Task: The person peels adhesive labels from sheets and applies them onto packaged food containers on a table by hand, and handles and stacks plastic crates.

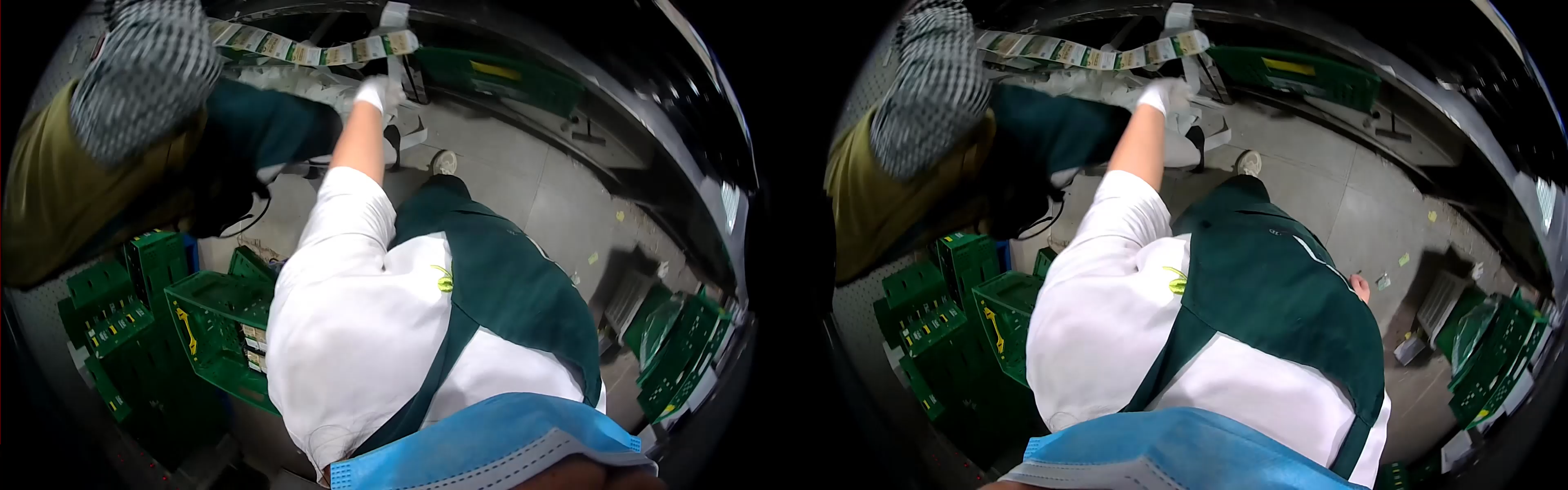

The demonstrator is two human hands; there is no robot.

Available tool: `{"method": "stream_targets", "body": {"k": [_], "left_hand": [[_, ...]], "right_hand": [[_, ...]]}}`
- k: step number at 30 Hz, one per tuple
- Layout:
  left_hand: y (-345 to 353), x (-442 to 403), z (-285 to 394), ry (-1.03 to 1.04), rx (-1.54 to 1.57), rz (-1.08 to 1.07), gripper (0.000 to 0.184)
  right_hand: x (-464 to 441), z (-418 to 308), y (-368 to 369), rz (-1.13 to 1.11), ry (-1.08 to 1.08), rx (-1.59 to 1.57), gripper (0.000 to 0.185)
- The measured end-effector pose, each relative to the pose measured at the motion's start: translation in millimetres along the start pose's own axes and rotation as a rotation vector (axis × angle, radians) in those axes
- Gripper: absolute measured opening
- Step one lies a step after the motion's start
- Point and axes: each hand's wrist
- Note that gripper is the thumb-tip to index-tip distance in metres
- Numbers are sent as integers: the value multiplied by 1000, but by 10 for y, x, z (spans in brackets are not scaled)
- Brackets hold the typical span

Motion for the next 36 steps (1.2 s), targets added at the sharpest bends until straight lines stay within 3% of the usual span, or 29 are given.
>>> {"method": "stream_targets", "body": {"k": [4,5,9,13,18,19,22,24,27,29,30,32,33,35,36], "left_hand": [[365,-314,-360,-548,415,86,29],[404,-395,-509,-633,492,104,29],[439,-586,-1082,-847,751,188,27],[376,-473,-1391,-1001,1250,498,25],[-24,-313,-1426,-883,1848,923,24],[-118,-326,-1329,-844,1903,958,23],[-421,-286,-870,-779,1986,976,22],[-583,-297,-642,-774,2015,984,21],[-797,-387,-548,-806,2026,947,20],[-893,-420,-586,-760,1984,932,20],[-907,-420,-615,-661,1952,980,20],[-696,-487,-694,-168,1799,1244,16],[-726,-534,-597,-471,1738,1132,16],[-315,-752,-592,-568,1743,1154,15],[-216,-779,-583,-599,1959,1210,22]], "right_hand": [[-472,-344,90,-65,61,-114,39],[-660,-353,182,-82,140,-214,32],[-761,-844,59,-74,73,26,29],[-982,-1219,6,-59,42,137,30],[-1357,-1484,-139,-14,-144,126,27],[-1120,-2112,-243,-6,-135,251,27],[-1561,-1737,-310,-59,-188,216,26],[-1885,-1424,-383,-154,-415,221,25],[-1940,-1728,-496,-175,-451,457,24],[-1900,-1851,-541,-175,-356,386,25],[-1883,-1906,-548,-173,-254,311,26],[-2016,-1878,-582,-202,-298,349,26],[-2122,-1873,-613,-221,-333,381,26],[-2180,-2036,-643,-246,-324,422,26],[-2266,-2127,-672,-230,-349,390,25]]}}
Point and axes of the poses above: each hand's wrist, its own x-axis away from the middle knuckle, its own y-axis out of the palm, z = x × y, and after that the axes turned 7 degrees about -x, right-handed
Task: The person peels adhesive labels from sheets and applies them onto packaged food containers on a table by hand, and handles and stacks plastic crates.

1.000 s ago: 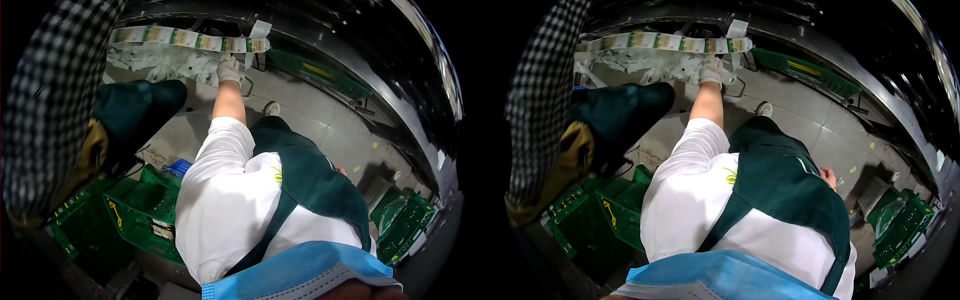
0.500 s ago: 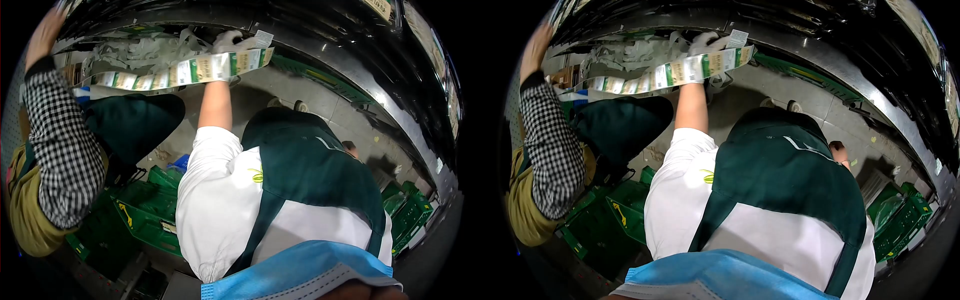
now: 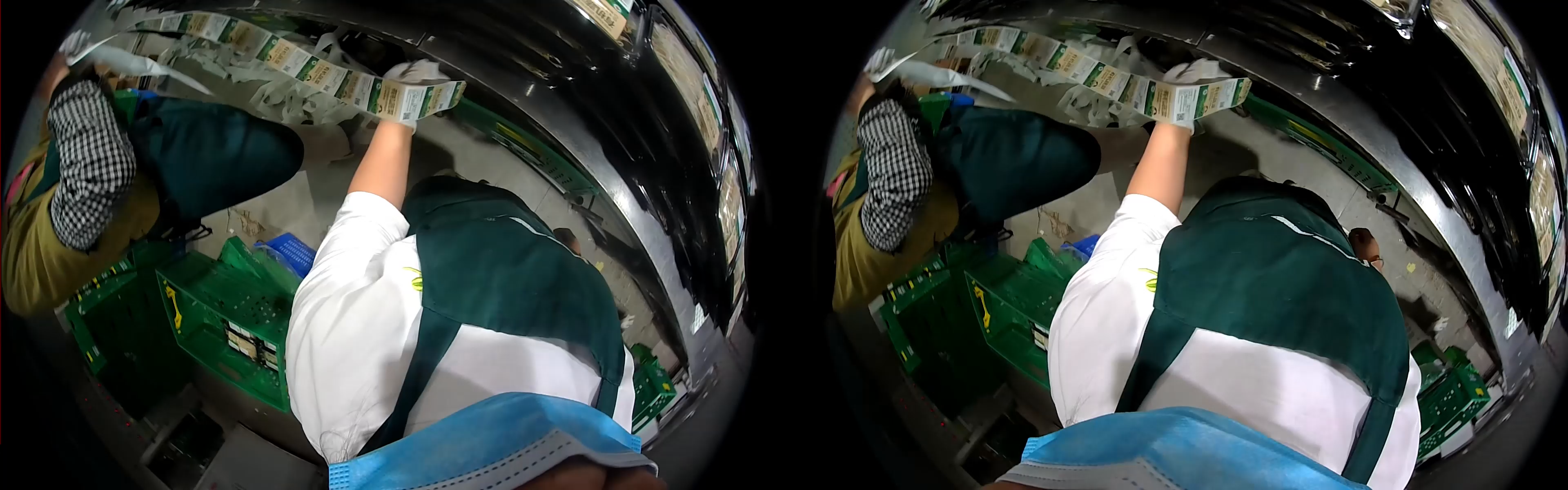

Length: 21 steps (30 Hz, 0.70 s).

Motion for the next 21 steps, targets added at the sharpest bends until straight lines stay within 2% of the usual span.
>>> {"method": "stream_targets", "body": {"k": [1,2,3,5,6,7,8,9,10,11,16,19,21], "left_hand": [[-50,55,-40,-93,186,70,30],[-241,211,-8,-68,162,189,31],[-519,509,-12,-139,-85,193,31],[-1231,1442,-589,-385,-1164,-41,35],[-1507,2004,-749,-541,-1266,-153,38],[-1362,2362,-362,-914,-884,-119,32],[-1500,2896,-392,-1015,87,-69,26],[-1563,3221,-490,-1011,-473,-261,25],[-1544,3574,-503,-1014,-700,-319,26],[-1564,3945,-580,-1028,-774,-299,26],[-1399,5098,-542,-1131,-769,-113,28],[-1265,5347,-463,-1106,-766,-16,29],[-1220,5275,-398,-1023,-772,52,29]], "right_hand": [[-56,-12,-36,24,-23,-28,24],[-136,33,-68,6,-30,-38,24],[-213,60,-83,-1,-39,-35,24],[-435,310,-81,-87,-64,-79,23],[-551,389,-96,-155,-52,-92,23],[-784,498,-110,-261,32,-91,23],[-857,460,-36,-193,-340,17,25],[-908,488,-85,-181,-314,74,28],[-792,1,-225,-170,-288,132,32],[-705,-454,-370,-161,-262,189,35],[-613,-1484,-395,-357,-310,168,35],[-608,-1620,-249,-453,-547,197,32],[-434,-1790,-301,-493,-581,113,28]]}}
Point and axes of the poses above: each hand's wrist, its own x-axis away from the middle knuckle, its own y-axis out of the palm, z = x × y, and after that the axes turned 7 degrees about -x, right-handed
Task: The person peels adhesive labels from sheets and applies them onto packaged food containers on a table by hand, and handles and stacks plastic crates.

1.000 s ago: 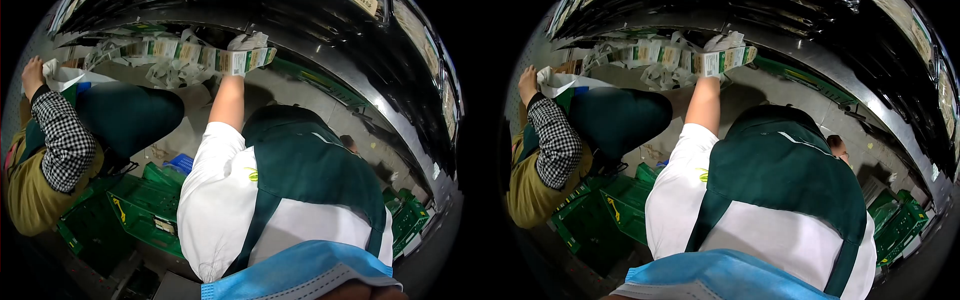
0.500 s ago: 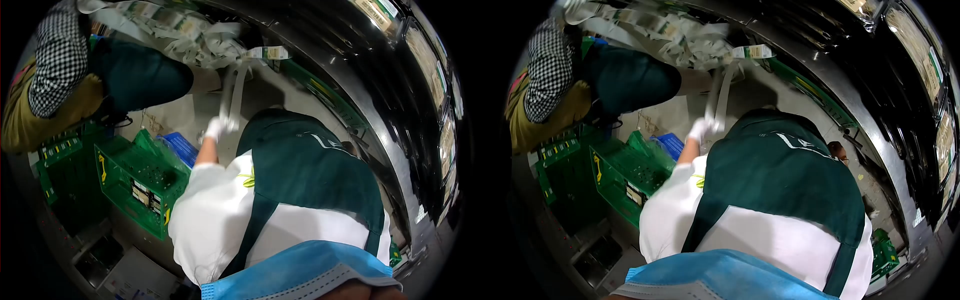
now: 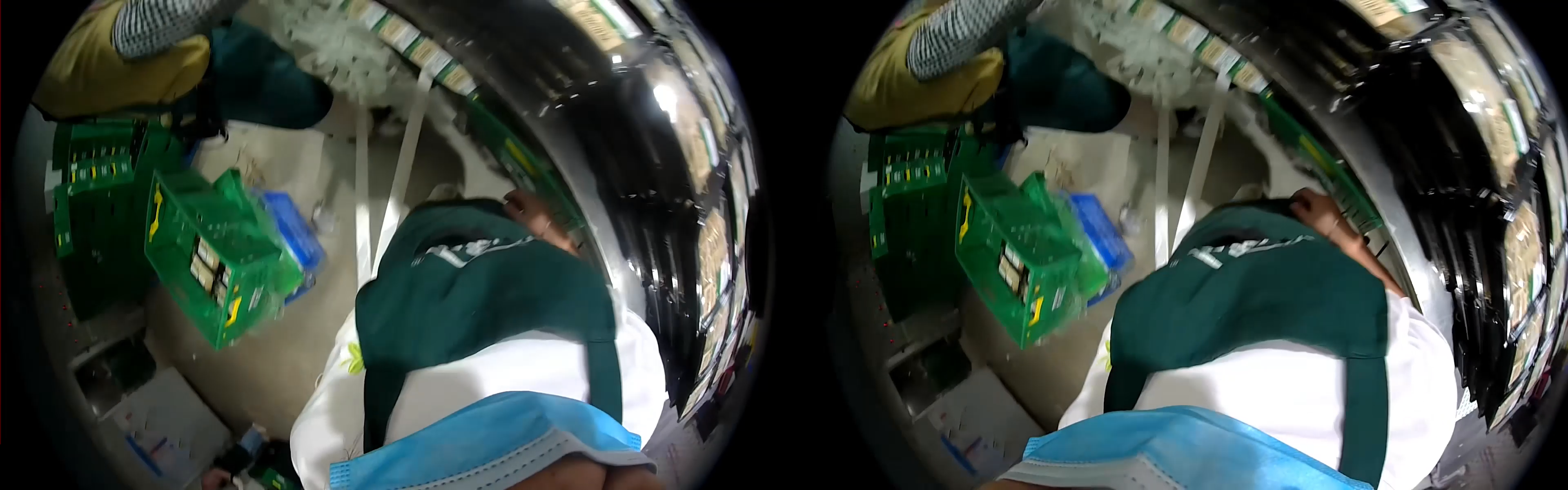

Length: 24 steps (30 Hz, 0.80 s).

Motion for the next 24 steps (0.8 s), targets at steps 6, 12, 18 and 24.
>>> {"method": "stream_targets", "body": {"k": [6,12,18,24], "left_hand": [[-811,55,1902,806,348,533,32],[-1089,1506,4332,1914,222,505,14],[-878,1356,4475,1762,857,-449,8],[-1139,1080,4235,1886,412,-361,22]], "right_hand": [[334,-1269,-504,59,-476,-255,23],[683,-2125,-1019,569,-876,-72,44],[733,-2039,-775,644,-713,-368,17],[599,-2175,-399,750,-496,-378,13]]}}
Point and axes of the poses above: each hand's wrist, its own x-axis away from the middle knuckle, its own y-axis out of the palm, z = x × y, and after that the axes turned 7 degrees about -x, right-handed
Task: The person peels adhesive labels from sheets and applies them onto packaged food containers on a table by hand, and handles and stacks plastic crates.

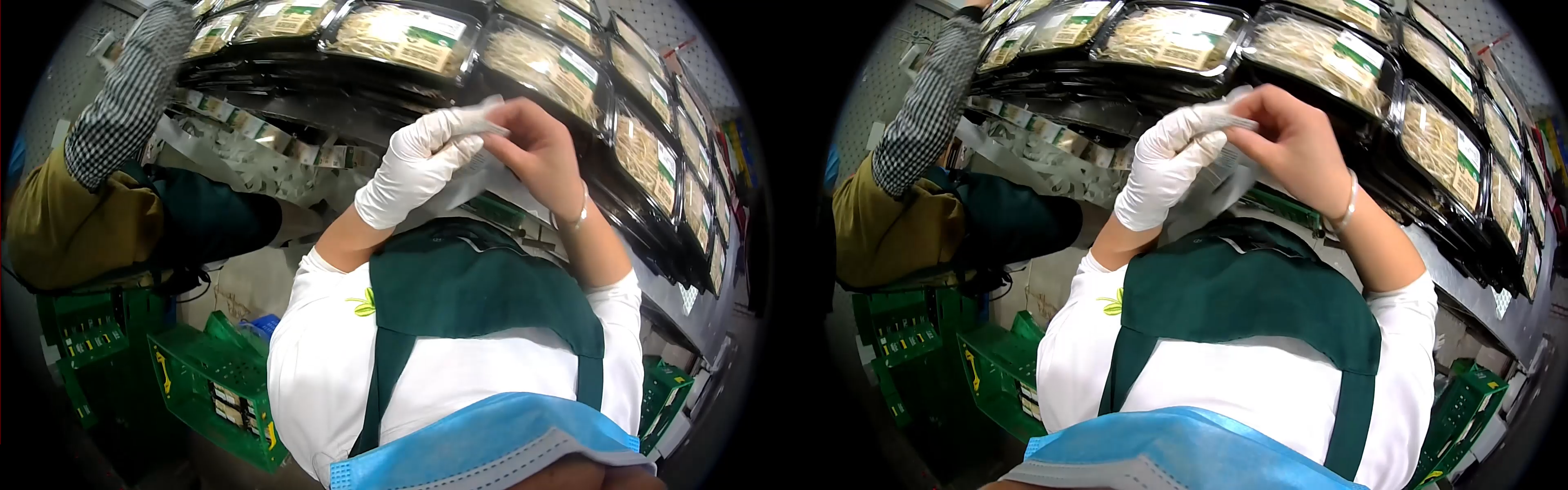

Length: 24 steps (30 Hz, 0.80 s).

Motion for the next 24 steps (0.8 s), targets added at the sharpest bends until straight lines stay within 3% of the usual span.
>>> {"method": "stream_targets", "body": {"k": [3,4,6,8,10,12,14,16,18,20,21,22,24], "left_hand": [[-548,341,-43,-216,293,107,11],[-1371,242,-234,-227,325,137,9],[-1707,289,-268,-108,318,160,10],[-1844,210,82,-302,302,90,15],[-2173,315,-26,-257,285,-98,22],[-2345,426,-51,-161,222,-10,24],[-2610,626,-153,-211,279,-14,22],[-2841,749,-236,-189,379,-22,17],[-2973,798,-306,-217,427,25,15],[-3051,772,-260,-351,538,122,13],[-3069,711,-157,-382,500,144,15],[-3067,649,-95,-411,463,164,17],[-2920,490,-180,-239,438,317,17]], "right_hand": [[-33,-129,556,42,-157,326,12],[-764,-5,1072,-28,-281,422,12],[-1051,-198,1358,-95,-241,448,13],[-1404,-243,1404,-97,-139,479,15],[-2007,-160,1323,-38,-198,412,20],[-2342,-99,1463,13,79,562,27],[-2609,144,1656,-1,88,799,28],[-2652,273,1913,-39,242,866,36],[-2597,243,2089,39,-9,1354,41],[-2641,137,2051,16,276,1480,45],[-2698,267,1833,67,321,1456,46],[-2658,318,1652,58,132,1484,41],[-2537,28,1766,-91,304,1030,32]]}}
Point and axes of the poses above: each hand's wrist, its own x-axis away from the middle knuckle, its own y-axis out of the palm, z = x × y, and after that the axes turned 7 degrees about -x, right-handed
